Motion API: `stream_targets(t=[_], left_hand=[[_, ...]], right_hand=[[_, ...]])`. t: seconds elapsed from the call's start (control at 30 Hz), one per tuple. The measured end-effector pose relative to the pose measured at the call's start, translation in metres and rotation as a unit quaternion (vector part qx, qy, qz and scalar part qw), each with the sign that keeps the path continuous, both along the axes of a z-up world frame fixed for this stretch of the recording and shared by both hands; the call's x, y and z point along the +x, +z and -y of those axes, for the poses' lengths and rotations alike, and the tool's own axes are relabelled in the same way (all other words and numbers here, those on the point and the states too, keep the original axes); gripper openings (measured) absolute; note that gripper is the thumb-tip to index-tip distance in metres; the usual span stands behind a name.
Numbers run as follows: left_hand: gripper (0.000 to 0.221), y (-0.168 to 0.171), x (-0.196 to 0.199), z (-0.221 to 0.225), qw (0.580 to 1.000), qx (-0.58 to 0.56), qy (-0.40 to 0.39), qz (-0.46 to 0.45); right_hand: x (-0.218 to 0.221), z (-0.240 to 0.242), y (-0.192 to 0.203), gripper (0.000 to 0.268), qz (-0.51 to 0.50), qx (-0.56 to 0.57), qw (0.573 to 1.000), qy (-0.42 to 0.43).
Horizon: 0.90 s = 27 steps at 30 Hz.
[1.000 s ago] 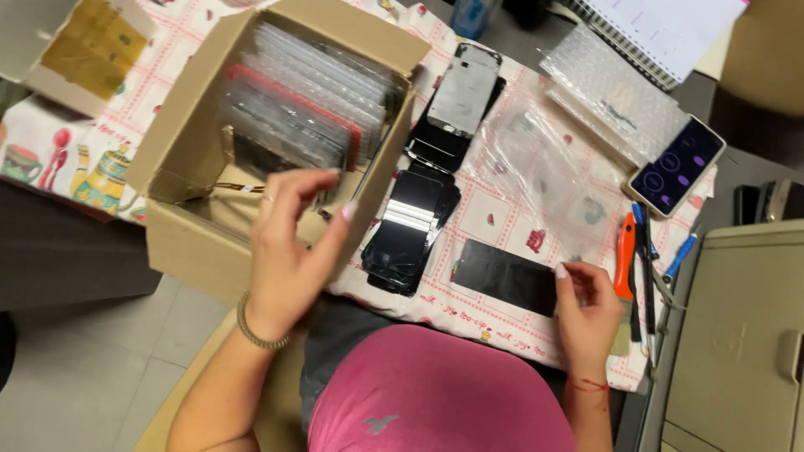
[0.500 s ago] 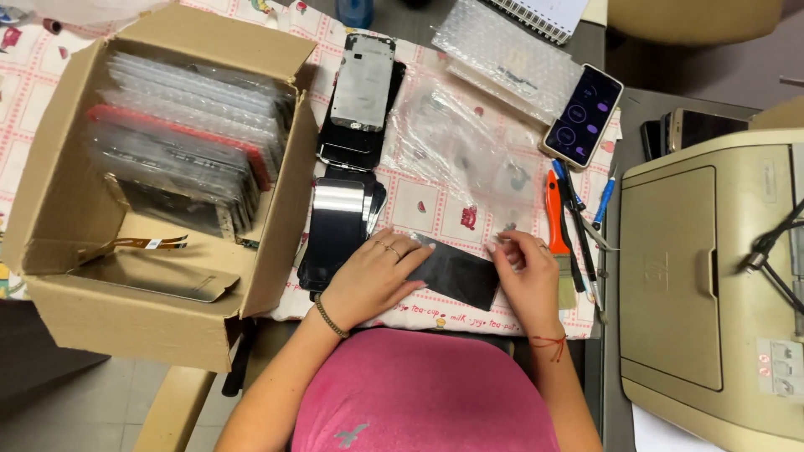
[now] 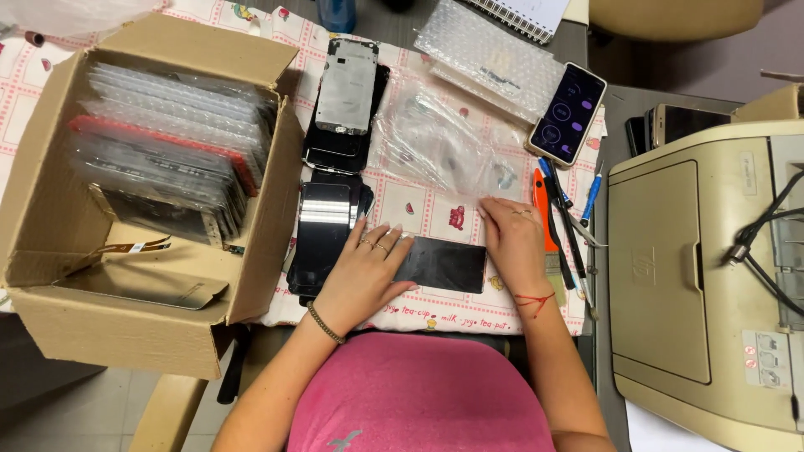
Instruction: The person picks up various phone screens and components from a table, placing them into a cardboard box containing multiple other screen panels.
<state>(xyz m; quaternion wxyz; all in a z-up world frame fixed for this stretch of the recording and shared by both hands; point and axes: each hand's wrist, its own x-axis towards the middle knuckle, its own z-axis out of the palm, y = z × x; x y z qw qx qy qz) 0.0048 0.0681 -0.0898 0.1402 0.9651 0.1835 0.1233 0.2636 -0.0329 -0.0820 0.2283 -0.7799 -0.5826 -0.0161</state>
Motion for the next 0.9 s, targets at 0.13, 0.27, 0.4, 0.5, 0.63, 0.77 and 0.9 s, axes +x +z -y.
stream_targets(t=[0.13,0.27,0.4,0.5,0.63,0.77,0.9], left_hand=[[0.069,0.0,0.001,0.002,1.0,0.003,0.002,-0.003],[0.07,0.006,0.003,0.001,1.0,-0.009,0.0,-0.006],[0.074,0.02,0.005,0.001,0.999,-0.043,-0.008,0.019],[0.069,0.035,0.011,0.0,0.993,-0.048,-0.009,0.105],[0.059,0.058,0.027,-0.003,0.981,-0.018,-0.031,0.192],[0.064,0.084,0.039,-0.001,0.941,-0.233,-0.153,0.193],[0.038,0.091,0.041,0.0,0.876,-0.447,-0.112,0.14]], right_hand=[[0.018,0.01,-0.016,0.016,-0.037,0.059,0.997,-0.027],[0.014,0.01,0.003,0.013,-0.194,0.107,0.973,-0.067],[0.002,0.01,0.031,0.009,-0.305,0.149,0.937,-0.084],[-0.007,0.017,0.044,0.011,-0.262,0.145,0.954,-0.028],[-0.037,0.028,0.062,0.011,-0.237,0.117,0.963,0.051],[-0.045,0.036,0.068,0.009,-0.279,0.105,0.949,0.102],[-0.027,0.044,0.054,0.017,-0.328,0.142,0.933,0.044]])
